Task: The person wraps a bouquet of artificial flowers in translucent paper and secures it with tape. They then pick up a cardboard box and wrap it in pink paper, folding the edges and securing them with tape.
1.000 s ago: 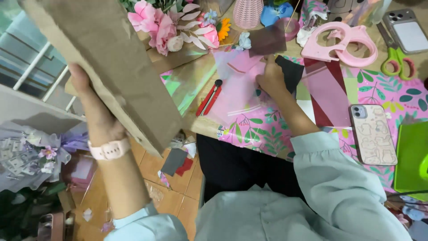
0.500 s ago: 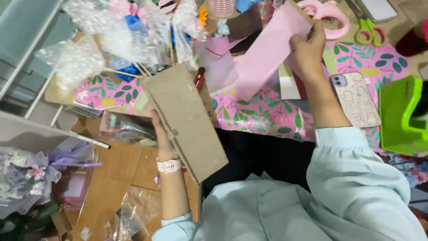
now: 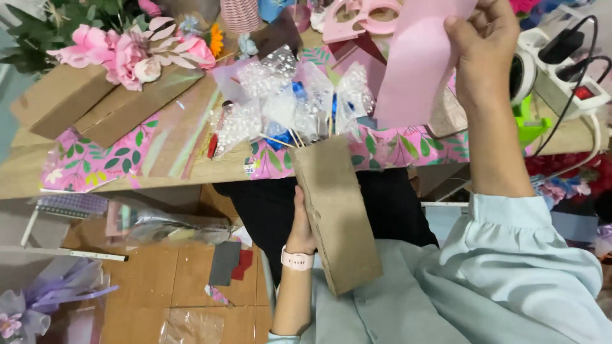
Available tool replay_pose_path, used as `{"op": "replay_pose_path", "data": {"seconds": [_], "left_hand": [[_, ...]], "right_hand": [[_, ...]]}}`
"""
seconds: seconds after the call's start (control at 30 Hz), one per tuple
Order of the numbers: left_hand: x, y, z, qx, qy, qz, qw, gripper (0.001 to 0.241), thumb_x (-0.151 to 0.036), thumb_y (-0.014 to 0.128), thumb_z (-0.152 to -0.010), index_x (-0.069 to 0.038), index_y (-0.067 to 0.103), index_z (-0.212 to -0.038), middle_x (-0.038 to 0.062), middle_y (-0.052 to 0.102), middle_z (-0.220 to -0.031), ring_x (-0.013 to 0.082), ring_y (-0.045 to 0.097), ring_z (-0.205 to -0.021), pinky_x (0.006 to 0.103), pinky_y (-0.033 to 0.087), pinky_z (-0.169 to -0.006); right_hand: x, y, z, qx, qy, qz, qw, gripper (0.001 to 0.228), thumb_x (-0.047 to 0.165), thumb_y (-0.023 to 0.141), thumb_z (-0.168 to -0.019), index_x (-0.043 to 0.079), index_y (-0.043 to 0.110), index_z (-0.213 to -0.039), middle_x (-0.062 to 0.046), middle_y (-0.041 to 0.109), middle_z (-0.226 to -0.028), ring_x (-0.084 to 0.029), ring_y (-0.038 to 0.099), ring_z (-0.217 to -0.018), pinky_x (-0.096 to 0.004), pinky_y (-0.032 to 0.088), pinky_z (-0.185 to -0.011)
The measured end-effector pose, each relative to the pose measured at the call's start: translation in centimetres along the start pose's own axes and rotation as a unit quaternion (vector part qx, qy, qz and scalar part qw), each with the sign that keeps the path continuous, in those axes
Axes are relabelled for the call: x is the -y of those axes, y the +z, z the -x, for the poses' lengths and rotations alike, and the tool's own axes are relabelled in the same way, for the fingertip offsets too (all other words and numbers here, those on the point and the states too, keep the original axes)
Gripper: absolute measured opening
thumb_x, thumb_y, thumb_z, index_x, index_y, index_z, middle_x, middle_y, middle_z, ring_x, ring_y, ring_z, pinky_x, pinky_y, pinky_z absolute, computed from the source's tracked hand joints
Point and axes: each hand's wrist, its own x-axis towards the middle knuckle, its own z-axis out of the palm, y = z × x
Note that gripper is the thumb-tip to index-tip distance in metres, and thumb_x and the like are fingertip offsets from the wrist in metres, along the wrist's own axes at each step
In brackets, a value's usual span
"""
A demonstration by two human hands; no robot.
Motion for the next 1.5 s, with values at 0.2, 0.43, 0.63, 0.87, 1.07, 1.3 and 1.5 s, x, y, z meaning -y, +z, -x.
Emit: {"op": "replay_pose_path", "data": {"seconds": [0.2, 0.43, 0.63, 0.87, 1.07, 1.3, 1.5], "left_hand": [[3.3, -1.4, -3.4, 0.040, -0.021, -0.059, 0.997, 0.085, -0.070, 0.043, -0.087, -0.010, 0.052, -0.147, 0.015, 0.061, -0.140, 0.0268, 0.059, -0.126, 0.0436, 0.046, -0.110], [-1.9, 4.7, 3.5, -0.043, 0.101, -0.589, 0.800, 0.053, -0.050, 0.043, -0.098, -0.007, 0.073, -0.104, 0.007, 0.078, -0.114, 0.0153, 0.072, -0.112, 0.0269, 0.050, -0.096], [-5.3, 9.6, 9.4, -0.074, 0.405, -0.607, 0.680, 0.017, -0.020, 0.058, -0.100, -0.009, 0.064, -0.090, 0.001, 0.063, -0.084, 0.0154, 0.055, -0.081, 0.0299, 0.042, -0.078], [-3.3, 12.2, 8.6, 0.115, 0.473, -0.509, 0.710, 0.077, -0.056, 0.056, -0.098, -0.005, 0.035, -0.152, 0.017, 0.044, -0.154, 0.0328, 0.045, -0.145, 0.0478, 0.040, -0.121], [-3.0, 12.4, 9.0, -0.004, 0.568, -0.569, 0.594, 0.067, -0.048, 0.073, -0.088, -0.009, 0.046, -0.135, 0.017, 0.038, -0.153, 0.0390, 0.034, -0.150, 0.0585, 0.031, -0.128], [-2.8, 12.1, 10.0, 0.006, 0.632, -0.572, 0.522, 0.036, -0.026, 0.071, -0.087, 0.001, 0.058, -0.108, 0.016, 0.063, -0.110, 0.0364, 0.060, -0.116, 0.0584, 0.038, -0.116], [0.2, 12.2, 10.2, 0.002, 0.500, -0.464, 0.731, 0.020, -0.021, 0.068, -0.095, -0.004, 0.065, -0.105, 0.005, 0.069, -0.095, 0.0172, 0.065, -0.086, 0.0304, 0.052, -0.080]], "right_hand": [[6.0, -1.0, 2.3, 0.042, -0.098, -0.002, 0.994, 0.034, 0.014, 0.076, -0.109, 0.007, 0.055, -0.136, -0.009, 0.064, -0.132, -0.018, 0.061, -0.121, -0.032, 0.049, -0.106], [9.0, -1.3, 4.5, 0.018, -0.088, -0.017, 0.996, 0.035, -0.003, 0.071, -0.112, 0.007, 0.050, -0.139, -0.016, 0.061, -0.140, -0.026, 0.060, -0.132, -0.040, 0.050, -0.118], [13.5, 2.8, 7.1, 0.052, -0.023, 0.026, 0.998, 0.035, 0.018, 0.081, -0.104, 0.010, 0.056, -0.127, -0.004, 0.066, -0.123, -0.009, 0.063, -0.110, -0.023, 0.052, -0.099], [14.2, 7.8, 11.1, 0.152, 0.109, 0.032, 0.982, 0.023, 0.007, 0.073, -0.097, 0.010, 0.054, -0.110, 0.005, 0.054, -0.084, 0.004, 0.041, -0.061, -0.013, 0.032, -0.052], [16.0, 8.3, 13.0, 0.226, 0.094, 0.056, 0.968, 0.017, 0.002, 0.067, -0.099, 0.007, 0.052, -0.105, 0.007, 0.035, -0.064, 0.000, 0.029, -0.055, -0.017, 0.022, -0.053], [17.0, 9.0, 13.9, 0.222, 0.148, 0.021, 0.964, 0.014, 0.003, 0.067, -0.097, 0.007, 0.056, -0.103, 0.001, 0.050, -0.070, -0.003, 0.048, -0.063, -0.018, 0.035, -0.058], [14.9, 8.5, 14.2, 0.131, 0.123, -0.043, 0.983, 0.032, 0.003, 0.068, -0.098, 0.003, 0.051, -0.125, -0.008, 0.061, -0.118, -0.011, 0.065, -0.098, -0.023, 0.057, -0.087]]}}
